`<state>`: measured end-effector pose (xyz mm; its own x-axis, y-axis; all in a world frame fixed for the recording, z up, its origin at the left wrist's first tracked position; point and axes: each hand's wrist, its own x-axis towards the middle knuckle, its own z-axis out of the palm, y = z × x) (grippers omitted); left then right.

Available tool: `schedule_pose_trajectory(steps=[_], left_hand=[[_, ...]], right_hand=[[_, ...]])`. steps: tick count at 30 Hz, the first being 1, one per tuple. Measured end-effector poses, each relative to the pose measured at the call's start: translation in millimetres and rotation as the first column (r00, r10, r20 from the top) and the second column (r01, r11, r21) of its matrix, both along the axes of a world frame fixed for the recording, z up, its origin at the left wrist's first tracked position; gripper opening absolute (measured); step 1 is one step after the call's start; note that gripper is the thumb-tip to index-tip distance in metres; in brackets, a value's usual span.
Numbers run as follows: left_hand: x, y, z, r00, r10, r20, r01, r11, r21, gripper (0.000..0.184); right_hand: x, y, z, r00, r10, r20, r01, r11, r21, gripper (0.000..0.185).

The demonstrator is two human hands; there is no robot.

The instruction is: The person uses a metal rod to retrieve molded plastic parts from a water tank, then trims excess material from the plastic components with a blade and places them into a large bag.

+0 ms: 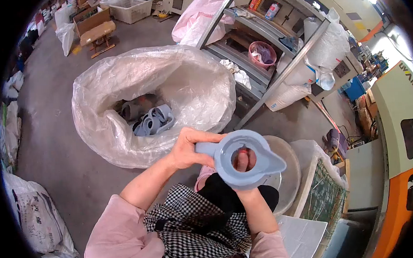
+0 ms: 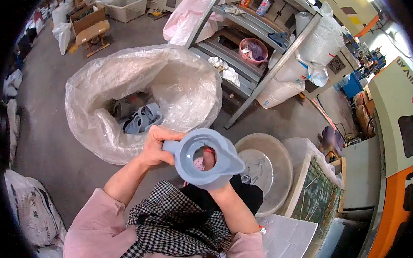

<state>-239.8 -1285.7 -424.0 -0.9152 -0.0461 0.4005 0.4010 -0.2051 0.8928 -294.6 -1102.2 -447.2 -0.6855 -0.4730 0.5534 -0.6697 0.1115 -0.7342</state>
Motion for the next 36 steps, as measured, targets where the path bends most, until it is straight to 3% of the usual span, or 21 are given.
schedule_pose_trajectory(steps=[3, 6, 8, 12, 16, 18, 19, 20, 21, 22, 23, 24, 25, 26, 27, 29, 31, 32, 33, 34, 36], left_hand=[[-6, -11, -1, 0.994, -0.094, -0.061, 0.093, 0.995, -0.030, 0.076], [-22, -18, 8, 0.965, -0.126, -0.229, 0.116, 0.992, -0.055, 0.075], [-24, -17, 16, 0.936, -0.157, -0.314, 0.144, 0.987, -0.065, 0.069], [-27, -23, 11, 0.929, -0.166, -0.331, 0.133, 0.984, -0.119, 0.053], [-30, -22, 5, 0.918, -0.221, -0.330, 0.192, 0.974, -0.117, 0.053], [-32, -9, 9, 0.902, -0.258, -0.346, 0.238, 0.966, -0.100, 0.054], [-34, -1, 12, 0.886, -0.288, -0.364, 0.278, 0.957, -0.082, 0.055], [-41, 8, 7, 0.858, -0.321, -0.401, 0.322, 0.944, -0.067, 0.069], [-41, 10, 1, 0.861, -0.410, -0.302, 0.410, 0.910, -0.066, 0.060], [-42, 7, -6, 0.880, -0.395, -0.262, 0.391, 0.918, -0.070, 0.058], [-42, 4, -15, 0.897, -0.384, -0.222, 0.377, 0.923, -0.075, 0.057], [-39, -1, -30, 0.896, -0.388, -0.217, 0.379, 0.922, -0.082, 0.057], [-31, -10, -49, 0.992, -0.053, -0.111, 0.062, 0.995, 0.084, 0.055], [-25, -23, -67, 0.962, 0.271, 0.047, -0.275, 0.939, 0.206, 0.053], [-19, -43, -76, 0.917, 0.378, 0.129, -0.398, 0.892, 0.212, 0.048], [-8, -84, -93, 0.777, 0.551, 0.304, -0.618, 0.759, 0.203, 0.041], [-2, -125, -92, 0.557, 0.683, 0.472, -0.705, 0.689, -0.167, 0.040], [1, -154, -111, 0.484, 0.712, 0.509, -0.678, 0.673, -0.296, 0.041], [-2, -164, -112, 0.368, 0.827, 0.425, -0.639, 0.557, -0.530, 0.044], [-3, -201, -155, 0.438, 0.894, 0.091, -0.591, 0.363, -0.720, 0.048], [-13, -219, -184, 0.499, 0.861, -0.101, -0.548, 0.223, -0.806, 0.043]], right_hand=[[-2, 0, 20, 0.816, 0.470, 0.338, -0.498, 0.867, -0.002, 0.027], [8, 4, 38, 0.621, 0.524, 0.583, -0.617, 0.786, -0.049, 0.026], [8, -3, 53, 0.647, 0.685, 0.336, -0.756, 0.634, 0.163, 0.022], [12, 1, 52, 0.662, 0.694, 0.283, -0.744, 0.654, 0.137, 0.024], [-6, 15, -19, 0.455, 0.797, 0.398, -0.879, 0.472, 0.060, 0.028], [-5, 28, -94, 0.684, 0.673, 0.282, -0.716, 0.546, 0.435, 0.030], [-4, 23, -78, 0.681, 0.678, 0.275, -0.718, 0.545, 0.433, 0.030], [1, 17, -45, 0.364, 0.725, 0.585, -0.864, 0.497, -0.077, 0.028], [-3, 16, -72, -0.116, 0.493, 0.862, -0.716, 0.560, -0.417, 0.026], [-6, 16, -97, -0.565, 0.254, 0.785, -0.299, 0.824, -0.482, 0.025], [-10, 12, -84, -0.566, 0.258, 0.783, -0.302, 0.818, -0.489, 0.025], [-18, 11, -69, -0.186, 0.310, 0.932, -0.548, 0.755, -0.361, 0.022], [-27, 8, -46, 0.222, 0.389, 0.894, -0.701, 0.701, -0.130, 0.021], [-36, 6, -16, 0.371, 0.293, 0.881, -0.766, 0.632, 0.112, 0.020], [-42, 9, 4, 0.520, 0.204, 0.829, -0.770, 0.533, 0.351, 0.019], [-60, 27, -34, 0.655, 0.182, 0.734, -0.636, 0.657, 0.404, 0.020], [-84, 50, -63, 0.233, 0.088, 0.968, -0.436, 0.900, 0.023, 0.023], [-98, 54, -71, 0.186, 0.082, 0.979, -0.356, 0.935, -0.011, 0.032], [-112, 58, -79, 0.162, 0.110, 0.981, -0.293, 0.954, -0.058, 0.040], [-126, 58, -83, 0.162, 0.099, 0.982, -0.186, 0.980, -0.068, 0.041], [-159, 51, -96, 0.159, 0.095, 0.983, -0.005, 0.995, -0.095, 0.044]])
